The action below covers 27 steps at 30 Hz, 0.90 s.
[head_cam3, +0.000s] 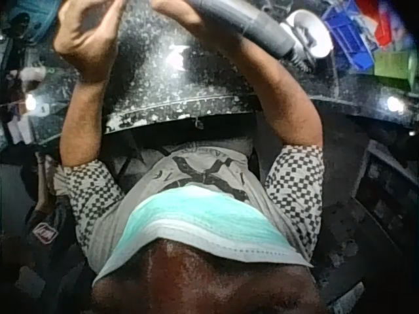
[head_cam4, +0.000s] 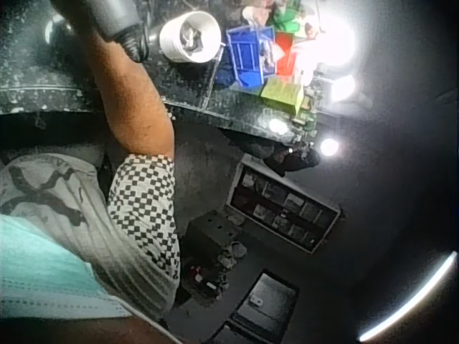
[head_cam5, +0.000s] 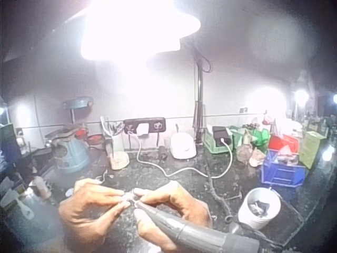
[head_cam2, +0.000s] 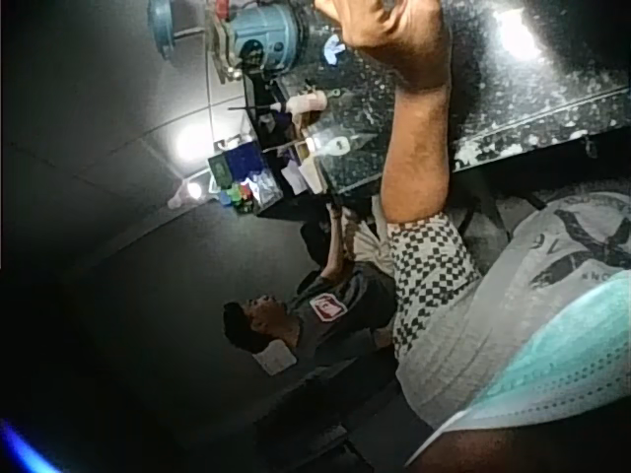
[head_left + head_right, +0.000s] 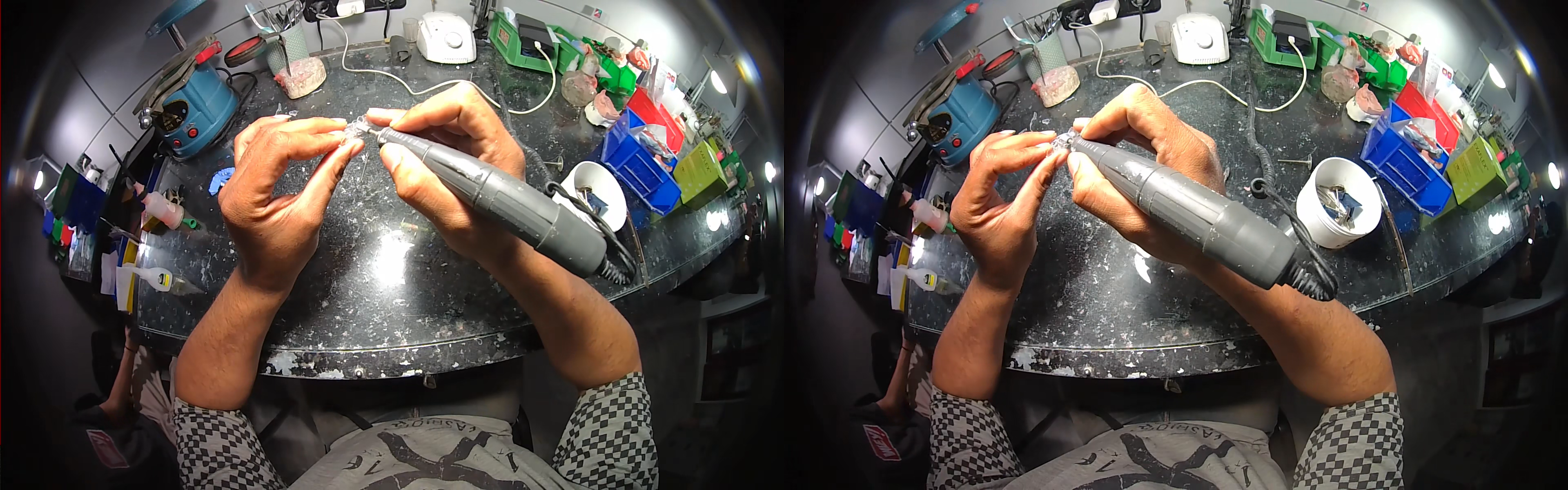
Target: The person uses a rotary tool to trim and refine the edges of a clear dental aligner by hand, turning the piece to work on different sections while seated at a laboratory bench.
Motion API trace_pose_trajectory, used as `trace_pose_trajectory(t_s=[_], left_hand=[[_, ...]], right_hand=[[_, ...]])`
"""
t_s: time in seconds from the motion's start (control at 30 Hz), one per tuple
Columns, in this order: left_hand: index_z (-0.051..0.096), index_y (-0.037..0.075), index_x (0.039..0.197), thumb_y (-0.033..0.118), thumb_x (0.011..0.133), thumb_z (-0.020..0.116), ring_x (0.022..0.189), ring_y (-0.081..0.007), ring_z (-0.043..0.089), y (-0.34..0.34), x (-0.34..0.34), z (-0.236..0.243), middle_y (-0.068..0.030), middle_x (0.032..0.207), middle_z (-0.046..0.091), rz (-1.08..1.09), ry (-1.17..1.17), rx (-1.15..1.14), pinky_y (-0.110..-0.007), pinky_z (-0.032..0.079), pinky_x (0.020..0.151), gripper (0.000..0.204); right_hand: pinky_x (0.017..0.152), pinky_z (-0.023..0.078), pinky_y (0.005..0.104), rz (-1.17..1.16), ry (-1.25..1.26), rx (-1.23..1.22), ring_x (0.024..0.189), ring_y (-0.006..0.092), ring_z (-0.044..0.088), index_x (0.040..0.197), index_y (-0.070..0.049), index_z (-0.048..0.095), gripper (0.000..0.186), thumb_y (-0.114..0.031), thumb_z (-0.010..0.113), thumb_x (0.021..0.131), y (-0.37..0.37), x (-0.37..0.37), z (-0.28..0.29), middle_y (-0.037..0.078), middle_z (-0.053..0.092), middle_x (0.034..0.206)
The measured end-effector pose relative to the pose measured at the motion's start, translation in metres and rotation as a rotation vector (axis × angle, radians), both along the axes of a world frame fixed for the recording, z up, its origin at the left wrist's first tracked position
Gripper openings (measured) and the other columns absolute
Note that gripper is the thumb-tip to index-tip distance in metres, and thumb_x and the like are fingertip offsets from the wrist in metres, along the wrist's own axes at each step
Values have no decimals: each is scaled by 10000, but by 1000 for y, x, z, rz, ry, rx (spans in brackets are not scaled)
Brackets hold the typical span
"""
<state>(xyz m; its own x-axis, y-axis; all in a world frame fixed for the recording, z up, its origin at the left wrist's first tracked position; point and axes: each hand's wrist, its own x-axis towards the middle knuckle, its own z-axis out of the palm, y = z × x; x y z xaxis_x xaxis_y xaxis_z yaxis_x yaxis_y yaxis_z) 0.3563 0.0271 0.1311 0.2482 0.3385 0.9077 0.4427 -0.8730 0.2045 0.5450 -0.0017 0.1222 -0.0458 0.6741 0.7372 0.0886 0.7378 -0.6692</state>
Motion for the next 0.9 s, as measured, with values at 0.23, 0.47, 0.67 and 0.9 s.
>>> trace_pose_trajectory(t_s=[0.23, 0.47, 0.67, 0.9], left_hand=[[717, 53, 857, 25, 765, 801, 869, -169, 695, 1, 1, 2, -53, 884, 739, -11, 20, -2, -366, 447, 917, 128], [650, -14, 980, -35, 912, 626, 1003, -174, 633, 12, 5, -13, -116, 1051, 675, -242, -312, -480, -297, 481, 955, 76], [619, -48, 1181, -18, 963, 555, 1127, -187, 593, 5, 11, -17, -118, 1189, 632, -296, -267, -578, -305, 438, 1037, 229], [632, -71, 1153, -37, 949, 568, 1126, -193, 586, 5, 2, -14, -126, 1211, 634, -88, 25, -366, -311, 438, 1024, 217]], right_hand=[[757, 555, 290, -78, 169, -15, 843, 149, 697, 1011, -28, 607, 254, -133, 734, 818, 3, -2, 0, 103, 699, 905], [790, 534, 277, -51, 48, 279, 900, 159, 684, 1035, -64, 654, 271, -32, 728, 776, 31, 12, -4, 73, 675, 950], [692, 563, 305, -225, -76, 192, 821, 218, 720, 965, -97, 629, 252, -6, 690, 738, 25, 12, -15, 69, 696, 869], [764, 546, 375, -247, -174, 295, 866, 293, 689, 974, -141, 655, 181, -161, 668, 794, 19, 11, -9, 67, 703, 901]])
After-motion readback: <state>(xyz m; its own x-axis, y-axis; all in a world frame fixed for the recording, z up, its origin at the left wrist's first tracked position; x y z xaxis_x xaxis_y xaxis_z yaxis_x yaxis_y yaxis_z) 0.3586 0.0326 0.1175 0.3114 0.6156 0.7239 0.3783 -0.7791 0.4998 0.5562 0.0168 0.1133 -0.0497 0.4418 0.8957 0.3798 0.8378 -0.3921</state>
